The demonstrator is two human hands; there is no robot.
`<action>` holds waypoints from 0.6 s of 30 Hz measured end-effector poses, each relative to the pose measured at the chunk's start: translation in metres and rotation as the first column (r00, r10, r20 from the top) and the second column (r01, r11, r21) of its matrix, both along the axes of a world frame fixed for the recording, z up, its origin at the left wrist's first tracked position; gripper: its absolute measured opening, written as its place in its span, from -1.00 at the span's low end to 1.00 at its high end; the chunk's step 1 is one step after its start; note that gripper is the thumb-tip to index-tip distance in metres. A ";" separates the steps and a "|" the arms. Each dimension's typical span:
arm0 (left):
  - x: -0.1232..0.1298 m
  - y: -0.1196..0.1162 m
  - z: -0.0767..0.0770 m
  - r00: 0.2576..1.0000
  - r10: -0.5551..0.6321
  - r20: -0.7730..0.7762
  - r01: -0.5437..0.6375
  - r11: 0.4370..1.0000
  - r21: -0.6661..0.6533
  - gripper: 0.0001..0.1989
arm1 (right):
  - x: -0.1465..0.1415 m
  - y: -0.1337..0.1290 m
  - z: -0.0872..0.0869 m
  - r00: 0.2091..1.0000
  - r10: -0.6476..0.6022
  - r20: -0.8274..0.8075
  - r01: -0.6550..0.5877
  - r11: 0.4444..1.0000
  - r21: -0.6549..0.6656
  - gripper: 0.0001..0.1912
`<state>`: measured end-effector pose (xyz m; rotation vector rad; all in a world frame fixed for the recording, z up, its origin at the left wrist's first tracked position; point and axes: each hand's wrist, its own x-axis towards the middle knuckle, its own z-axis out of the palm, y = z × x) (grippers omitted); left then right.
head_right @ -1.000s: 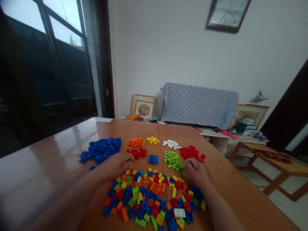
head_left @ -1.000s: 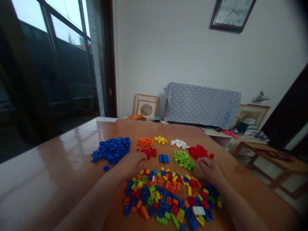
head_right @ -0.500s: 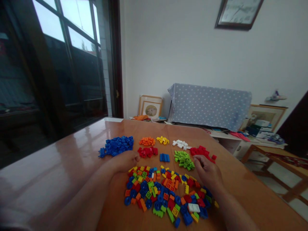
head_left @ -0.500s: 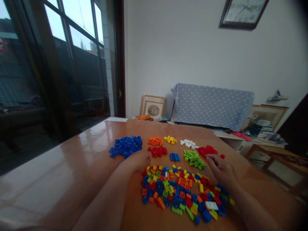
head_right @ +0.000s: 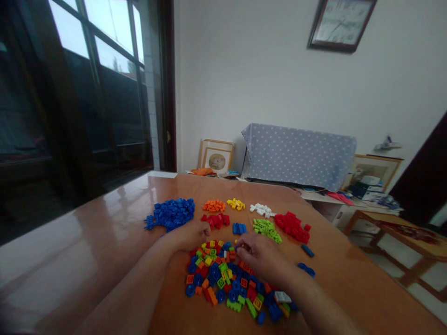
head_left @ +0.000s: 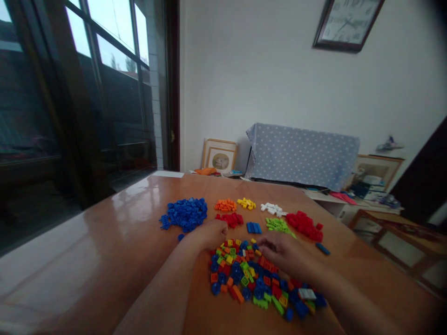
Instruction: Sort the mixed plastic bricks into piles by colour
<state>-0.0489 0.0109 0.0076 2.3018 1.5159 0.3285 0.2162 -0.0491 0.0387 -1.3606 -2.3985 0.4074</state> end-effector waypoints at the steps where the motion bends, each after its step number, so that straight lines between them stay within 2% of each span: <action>1: 0.000 0.000 0.000 1.000 -0.009 0.001 0.009 1.000 0.000 -0.80 | -0.012 -0.002 0.000 1.000 0.004 0.012 -0.004 1.000 0.018 -0.82; 5: -0.002 0.002 -0.002 0.999 -0.035 -0.011 0.035 0.999 0.000 -0.81 | -0.050 -0.001 -0.003 0.995 0.049 0.084 -0.052 0.998 0.028 -0.82; 9: -0.002 0.004 -0.005 0.999 -0.042 -0.021 0.043 0.999 0.023 -0.84 | -0.067 0.007 -0.010 0.985 0.018 0.169 -0.022 0.999 0.026 -0.78; 14: -0.001 0.004 -0.003 0.998 -0.057 -0.021 0.058 0.998 0.024 -0.84 | -0.071 0.008 -0.017 0.976 0.014 0.216 -0.031 0.997 0.076 -0.86; 18: -0.002 0.000 0.003 0.999 -0.053 0.000 0.053 0.999 0.000 -0.85 | -0.054 0.010 -0.020 0.997 -0.036 0.062 0.032 0.998 0.060 -0.84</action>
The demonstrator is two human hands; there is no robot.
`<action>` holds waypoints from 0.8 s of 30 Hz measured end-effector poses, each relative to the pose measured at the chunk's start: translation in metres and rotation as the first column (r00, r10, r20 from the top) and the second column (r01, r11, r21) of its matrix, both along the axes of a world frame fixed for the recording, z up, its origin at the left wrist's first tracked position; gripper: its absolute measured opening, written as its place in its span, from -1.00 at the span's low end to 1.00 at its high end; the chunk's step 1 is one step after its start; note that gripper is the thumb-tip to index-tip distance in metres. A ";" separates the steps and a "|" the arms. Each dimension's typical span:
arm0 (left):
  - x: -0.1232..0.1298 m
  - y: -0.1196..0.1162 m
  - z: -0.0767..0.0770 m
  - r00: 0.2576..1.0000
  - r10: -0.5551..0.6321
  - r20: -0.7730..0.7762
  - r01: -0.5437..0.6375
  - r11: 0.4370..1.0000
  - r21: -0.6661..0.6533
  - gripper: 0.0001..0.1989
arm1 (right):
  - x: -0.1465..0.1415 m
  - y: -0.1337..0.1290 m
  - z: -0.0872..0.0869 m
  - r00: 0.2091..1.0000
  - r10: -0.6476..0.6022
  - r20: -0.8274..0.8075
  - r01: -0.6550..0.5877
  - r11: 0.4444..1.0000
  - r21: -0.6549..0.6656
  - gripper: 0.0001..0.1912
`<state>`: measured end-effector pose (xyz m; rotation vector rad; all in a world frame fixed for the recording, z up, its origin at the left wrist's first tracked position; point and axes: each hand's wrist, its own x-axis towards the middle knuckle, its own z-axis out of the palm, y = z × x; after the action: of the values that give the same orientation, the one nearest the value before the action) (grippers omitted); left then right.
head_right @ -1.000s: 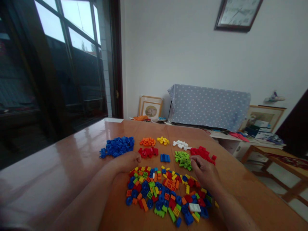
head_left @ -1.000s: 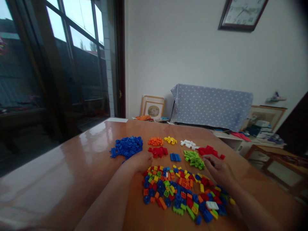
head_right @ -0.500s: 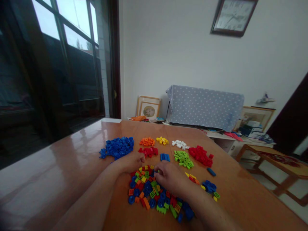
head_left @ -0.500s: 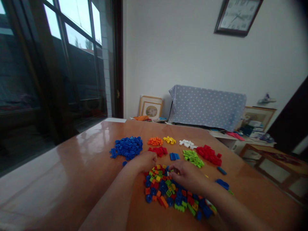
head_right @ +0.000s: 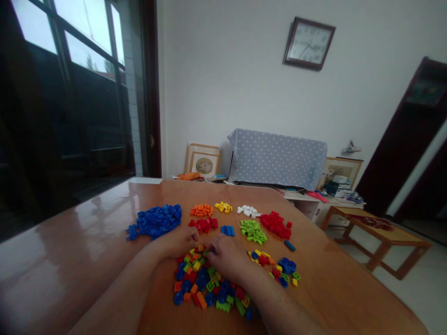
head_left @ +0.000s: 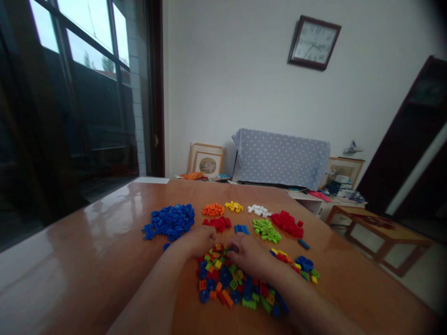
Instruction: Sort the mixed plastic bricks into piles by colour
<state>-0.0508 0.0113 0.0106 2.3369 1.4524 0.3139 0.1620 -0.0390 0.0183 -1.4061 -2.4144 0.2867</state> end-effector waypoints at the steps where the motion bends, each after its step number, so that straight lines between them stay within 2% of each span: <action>1: 0.000 -0.001 0.001 1.000 0.004 0.004 -0.004 1.000 -0.001 -0.85 | 0.009 0.003 -0.001 0.997 -0.032 -0.067 0.032 0.999 -0.005 -0.83; 3: -0.001 -0.001 0.003 1.000 0.007 0.004 -0.007 1.000 0.000 -0.84 | 0.035 0.012 -0.004 0.979 -0.100 -0.179 0.091 0.994 -0.055 -0.82; 5: -0.002 -0.001 0.003 1.000 0.009 0.004 -0.009 1.000 0.016 -0.83 | 0.066 0.024 -0.009 0.919 -0.261 -0.295 0.229 0.963 -0.140 -0.83; 9: -0.005 0.000 0.002 1.000 0.017 0.005 -0.017 0.999 0.047 -0.82 | 0.130 0.048 -0.018 0.843 -0.434 -0.318 0.415 0.900 -0.130 -0.79; 12: -0.005 -0.001 0.004 1.000 0.029 0.005 -0.030 0.998 0.053 -0.83 | 0.163 0.059 -0.026 0.796 -0.523 -0.305 0.512 0.850 -0.122 -0.83; 17: -0.006 0.000 0.003 0.999 0.046 -0.001 -0.046 0.997 0.066 -0.84 | 0.181 0.071 -0.039 0.779 -0.571 -0.260 0.558 0.820 -0.129 -0.92; 24: -0.007 0.002 0.000 0.999 0.044 0.021 -0.045 0.997 0.067 -0.86 | 0.183 0.075 -0.046 0.797 -0.560 -0.225 0.547 0.828 -0.126 -0.93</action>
<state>-0.0581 0.0133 0.0104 2.3499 1.5079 0.4032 0.3446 0.0359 -0.0277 -1.8955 -1.7028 0.3560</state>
